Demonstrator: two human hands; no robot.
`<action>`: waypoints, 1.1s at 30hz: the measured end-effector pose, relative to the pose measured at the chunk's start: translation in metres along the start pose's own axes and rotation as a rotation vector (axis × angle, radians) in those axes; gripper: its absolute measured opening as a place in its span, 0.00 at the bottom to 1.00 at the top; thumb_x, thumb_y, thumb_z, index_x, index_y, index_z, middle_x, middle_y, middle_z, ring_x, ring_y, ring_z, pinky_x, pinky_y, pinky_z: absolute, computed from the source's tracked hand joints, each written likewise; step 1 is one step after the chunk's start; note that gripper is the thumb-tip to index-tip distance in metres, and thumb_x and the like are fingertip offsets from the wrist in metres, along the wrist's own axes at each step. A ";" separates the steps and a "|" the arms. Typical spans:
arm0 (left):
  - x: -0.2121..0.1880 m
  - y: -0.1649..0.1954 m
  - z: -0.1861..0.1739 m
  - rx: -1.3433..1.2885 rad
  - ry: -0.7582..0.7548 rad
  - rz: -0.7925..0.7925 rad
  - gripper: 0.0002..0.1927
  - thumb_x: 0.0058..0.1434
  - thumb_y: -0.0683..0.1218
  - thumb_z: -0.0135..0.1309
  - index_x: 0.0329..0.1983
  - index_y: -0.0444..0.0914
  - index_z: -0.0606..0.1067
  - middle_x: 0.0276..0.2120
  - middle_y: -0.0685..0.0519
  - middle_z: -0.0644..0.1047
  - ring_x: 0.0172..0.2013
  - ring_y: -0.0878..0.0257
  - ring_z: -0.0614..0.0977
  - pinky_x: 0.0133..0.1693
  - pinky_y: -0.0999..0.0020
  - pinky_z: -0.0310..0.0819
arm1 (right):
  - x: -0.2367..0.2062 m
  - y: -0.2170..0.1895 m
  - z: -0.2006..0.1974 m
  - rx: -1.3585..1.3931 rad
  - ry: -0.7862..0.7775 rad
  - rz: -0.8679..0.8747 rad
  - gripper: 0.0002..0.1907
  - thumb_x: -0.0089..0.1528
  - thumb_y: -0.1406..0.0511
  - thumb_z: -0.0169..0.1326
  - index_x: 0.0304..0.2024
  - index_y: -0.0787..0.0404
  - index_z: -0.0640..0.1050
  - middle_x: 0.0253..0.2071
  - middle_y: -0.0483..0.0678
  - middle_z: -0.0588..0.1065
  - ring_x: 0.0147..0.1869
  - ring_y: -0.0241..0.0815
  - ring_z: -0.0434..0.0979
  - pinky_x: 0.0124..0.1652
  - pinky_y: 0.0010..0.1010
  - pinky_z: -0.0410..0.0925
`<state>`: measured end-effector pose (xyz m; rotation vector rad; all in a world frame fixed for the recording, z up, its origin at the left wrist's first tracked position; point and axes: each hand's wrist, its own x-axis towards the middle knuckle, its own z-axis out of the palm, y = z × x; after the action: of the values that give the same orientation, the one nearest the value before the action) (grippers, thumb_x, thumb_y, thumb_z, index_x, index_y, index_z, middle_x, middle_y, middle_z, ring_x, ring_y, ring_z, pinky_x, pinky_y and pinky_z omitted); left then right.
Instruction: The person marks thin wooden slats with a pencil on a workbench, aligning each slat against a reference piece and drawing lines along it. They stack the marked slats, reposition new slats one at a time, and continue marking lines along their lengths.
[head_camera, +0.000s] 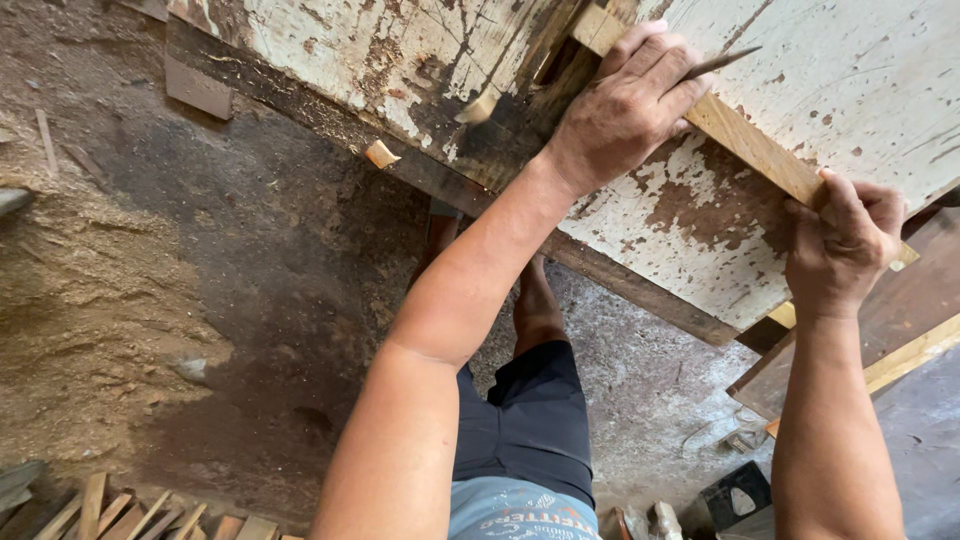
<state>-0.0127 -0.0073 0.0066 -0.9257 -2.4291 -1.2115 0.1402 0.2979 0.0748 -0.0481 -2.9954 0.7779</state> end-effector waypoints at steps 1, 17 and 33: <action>0.002 -0.002 0.004 0.005 0.004 0.005 0.20 0.58 0.46 0.69 0.52 0.35 0.80 0.50 0.50 0.78 0.59 0.54 0.72 0.68 0.56 0.55 | 0.003 -0.001 -0.001 -0.006 0.000 0.009 0.23 0.64 0.80 0.64 0.60 0.61 0.81 0.49 0.50 0.72 0.54 0.42 0.71 0.54 0.31 0.67; -0.098 0.189 -0.057 -0.325 -0.264 -0.229 0.19 0.65 0.51 0.60 0.50 0.31 0.78 0.41 0.43 0.78 0.45 0.53 0.79 0.49 0.55 0.76 | -0.069 -0.086 0.033 -0.062 0.245 0.340 0.31 0.66 0.73 0.61 0.70 0.66 0.69 0.55 0.58 0.69 0.58 0.54 0.71 0.55 0.41 0.70; -0.070 0.062 0.003 0.257 -0.070 0.011 0.12 0.69 0.41 0.60 0.55 0.37 0.79 0.55 0.51 0.75 0.64 0.55 0.71 0.74 0.52 0.51 | -0.046 -0.069 -0.007 -0.079 0.086 -0.045 0.26 0.56 0.76 0.66 0.57 0.65 0.78 0.52 0.55 0.72 0.59 0.53 0.68 0.59 0.42 0.64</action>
<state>0.0808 -0.0064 0.0084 -0.9158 -2.5538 -0.8483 0.1857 0.2394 0.1124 -0.0169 -2.9338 0.6361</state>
